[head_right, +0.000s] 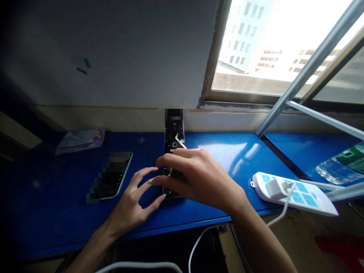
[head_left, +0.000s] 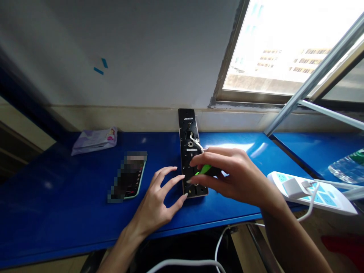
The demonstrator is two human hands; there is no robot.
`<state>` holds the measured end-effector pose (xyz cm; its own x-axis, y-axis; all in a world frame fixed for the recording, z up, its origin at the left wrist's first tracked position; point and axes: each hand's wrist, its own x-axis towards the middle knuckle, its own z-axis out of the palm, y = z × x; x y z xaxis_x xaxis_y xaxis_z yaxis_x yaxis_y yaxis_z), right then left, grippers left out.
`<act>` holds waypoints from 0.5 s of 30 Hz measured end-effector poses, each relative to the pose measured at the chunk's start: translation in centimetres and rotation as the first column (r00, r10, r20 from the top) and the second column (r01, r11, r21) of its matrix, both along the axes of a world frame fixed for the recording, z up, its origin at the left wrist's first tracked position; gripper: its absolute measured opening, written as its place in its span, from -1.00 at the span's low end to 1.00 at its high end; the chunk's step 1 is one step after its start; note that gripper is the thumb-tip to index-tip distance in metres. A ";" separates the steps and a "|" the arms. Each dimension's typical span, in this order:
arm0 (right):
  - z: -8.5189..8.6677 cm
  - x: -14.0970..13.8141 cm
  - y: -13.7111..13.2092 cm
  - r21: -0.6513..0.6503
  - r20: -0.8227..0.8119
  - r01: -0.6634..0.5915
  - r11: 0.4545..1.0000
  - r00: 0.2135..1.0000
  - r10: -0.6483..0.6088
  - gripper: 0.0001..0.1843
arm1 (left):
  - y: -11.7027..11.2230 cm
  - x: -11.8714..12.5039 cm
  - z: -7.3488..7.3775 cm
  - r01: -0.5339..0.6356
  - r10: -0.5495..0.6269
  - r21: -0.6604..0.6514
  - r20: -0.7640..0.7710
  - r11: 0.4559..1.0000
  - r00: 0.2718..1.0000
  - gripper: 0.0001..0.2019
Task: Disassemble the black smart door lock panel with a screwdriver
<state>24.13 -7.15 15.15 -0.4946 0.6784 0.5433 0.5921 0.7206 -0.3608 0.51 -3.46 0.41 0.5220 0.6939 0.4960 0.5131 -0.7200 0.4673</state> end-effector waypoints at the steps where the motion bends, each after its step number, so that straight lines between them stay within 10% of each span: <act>1: 0.0 0.0 0.0 0.004 -0.006 0.001 1.000 1.000 -0.001 -0.85 | 0.0 0.0 -0.1 0.009 -0.009 0.000 -0.003 1.000 1.000 -0.58; 5: 0.0 -0.1 -0.1 -0.032 -0.018 -0.006 0.999 1.000 0.005 -0.55 | 0.0 0.0 -0.1 0.022 -0.022 0.002 0.006 1.000 1.000 -0.60; 15: -0.3 -0.1 0.2 -0.011 -0.070 0.034 0.999 0.997 -0.035 -0.57 | 0.1 -0.1 -0.4 0.033 -0.035 0.036 0.043 0.999 0.998 -0.66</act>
<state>24.01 -6.94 14.81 -0.4320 0.6999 0.5688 0.5897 0.6964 -0.4090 0.42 -3.34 0.00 0.5225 0.6576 0.5427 0.4678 -0.7532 0.4624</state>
